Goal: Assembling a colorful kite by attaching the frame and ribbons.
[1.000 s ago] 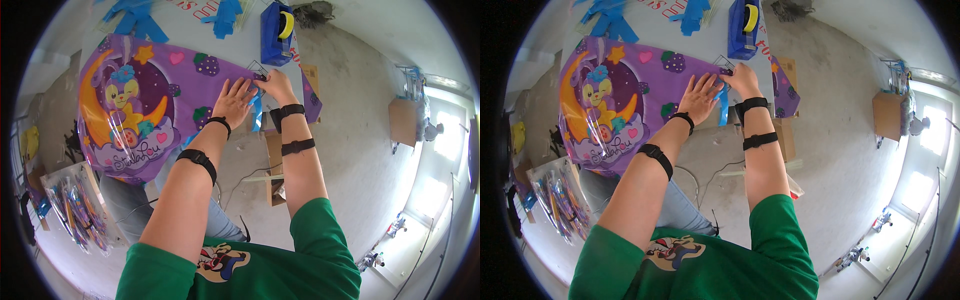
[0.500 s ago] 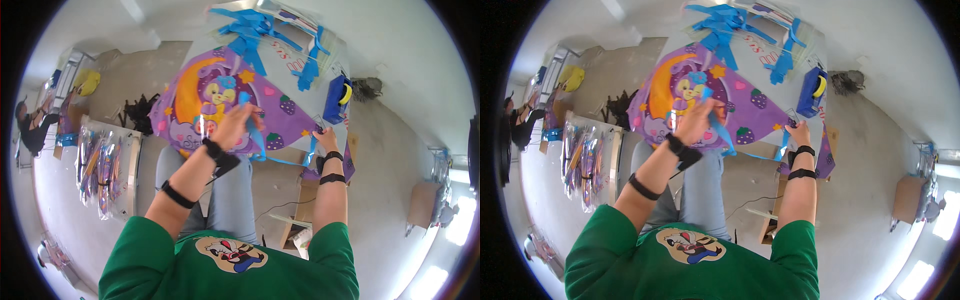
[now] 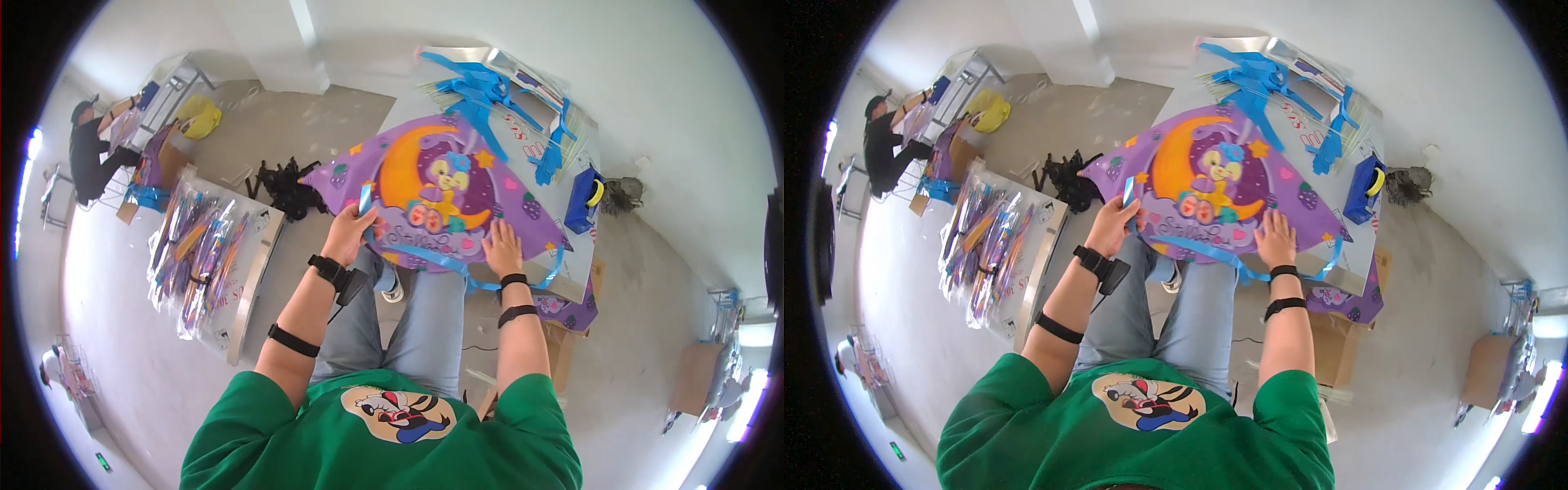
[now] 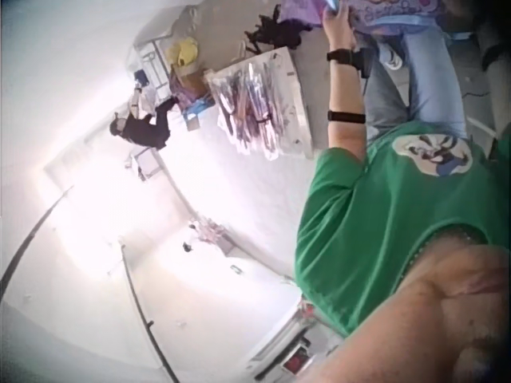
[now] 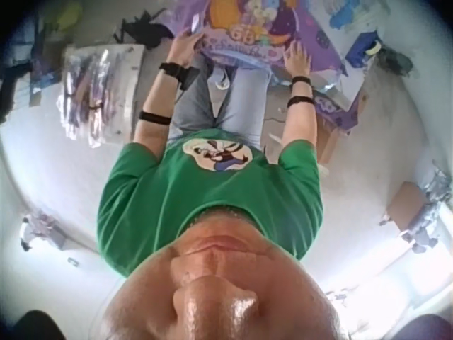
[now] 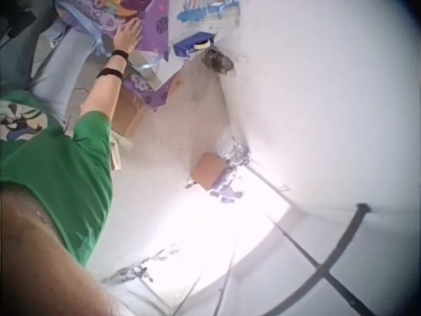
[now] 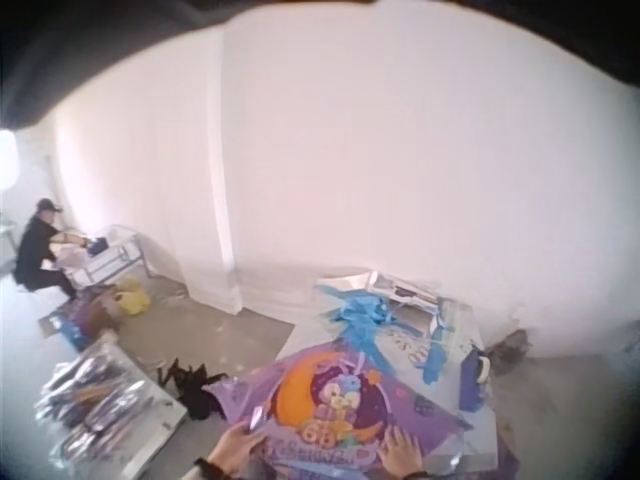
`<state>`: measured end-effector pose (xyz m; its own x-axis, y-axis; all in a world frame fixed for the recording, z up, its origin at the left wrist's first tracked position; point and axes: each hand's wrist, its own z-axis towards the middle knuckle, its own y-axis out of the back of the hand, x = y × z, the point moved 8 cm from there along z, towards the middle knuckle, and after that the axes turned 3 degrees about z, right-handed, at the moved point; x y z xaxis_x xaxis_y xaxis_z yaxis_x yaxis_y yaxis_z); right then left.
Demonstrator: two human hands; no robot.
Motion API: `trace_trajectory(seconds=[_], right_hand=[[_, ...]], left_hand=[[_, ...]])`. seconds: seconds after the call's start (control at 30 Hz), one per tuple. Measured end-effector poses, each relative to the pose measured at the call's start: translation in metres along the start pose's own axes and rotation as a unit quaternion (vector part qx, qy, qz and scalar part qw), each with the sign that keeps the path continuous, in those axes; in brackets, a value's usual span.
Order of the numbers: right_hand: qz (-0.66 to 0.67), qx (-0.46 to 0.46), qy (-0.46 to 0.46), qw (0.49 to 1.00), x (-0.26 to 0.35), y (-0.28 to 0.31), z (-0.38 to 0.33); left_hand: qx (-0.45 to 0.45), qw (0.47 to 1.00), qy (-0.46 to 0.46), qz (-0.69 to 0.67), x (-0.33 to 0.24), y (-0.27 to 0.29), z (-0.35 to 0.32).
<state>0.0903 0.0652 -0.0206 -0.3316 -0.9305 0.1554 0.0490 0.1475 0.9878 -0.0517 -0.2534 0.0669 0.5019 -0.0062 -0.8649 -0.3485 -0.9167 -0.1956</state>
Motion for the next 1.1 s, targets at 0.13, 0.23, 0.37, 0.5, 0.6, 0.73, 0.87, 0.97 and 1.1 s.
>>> trace_trajectory(seconds=[0.13, 0.23, 0.37, 0.5, 0.6, 0.73, 0.87, 0.97, 1.1], right_hand=[[-0.039, 0.065, -0.091, 0.993, -0.056, 0.003, -0.024], [-0.055, 0.121, -0.171, 0.976, -0.100, 0.009, -0.050], [-0.084, 0.162, -0.248, 0.952, -0.144, 0.015, -0.073], [-0.096, 0.196, -0.311, 0.925, -0.157, 0.021, -0.085], [-0.104, 0.065, -0.238, 0.963, -0.135, 0.038, -0.062], [0.310, -0.017, -0.100, 0.945, -0.015, 0.070, -0.019], [0.611, 0.038, 0.061, 0.789, 0.133, 0.130, -0.020], [0.750, 0.090, 0.043, 0.654, 0.197, 0.180, -0.026], [0.753, 0.140, 0.127, 0.630, 0.220, 0.181, -0.028]], left_hand=[[0.016, 1.000, -0.025, -0.010, -0.014, 0.004, -0.009], [0.036, 0.998, -0.020, -0.037, -0.018, -0.002, -0.017], [0.061, 0.994, -0.008, -0.086, -0.013, -0.006, -0.018], [0.088, 0.993, -0.003, -0.085, -0.020, -0.011, -0.023], [0.095, 0.990, -0.010, -0.099, -0.030, -0.021, -0.030], [0.132, 0.983, 0.019, -0.125, -0.035, -0.040, -0.047], [0.232, 0.955, 0.077, -0.168, -0.029, -0.072, -0.073], [0.292, 0.921, 0.116, -0.228, -0.026, -0.084, -0.096], [0.331, 0.893, 0.163, -0.256, -0.007, -0.074, -0.111]])
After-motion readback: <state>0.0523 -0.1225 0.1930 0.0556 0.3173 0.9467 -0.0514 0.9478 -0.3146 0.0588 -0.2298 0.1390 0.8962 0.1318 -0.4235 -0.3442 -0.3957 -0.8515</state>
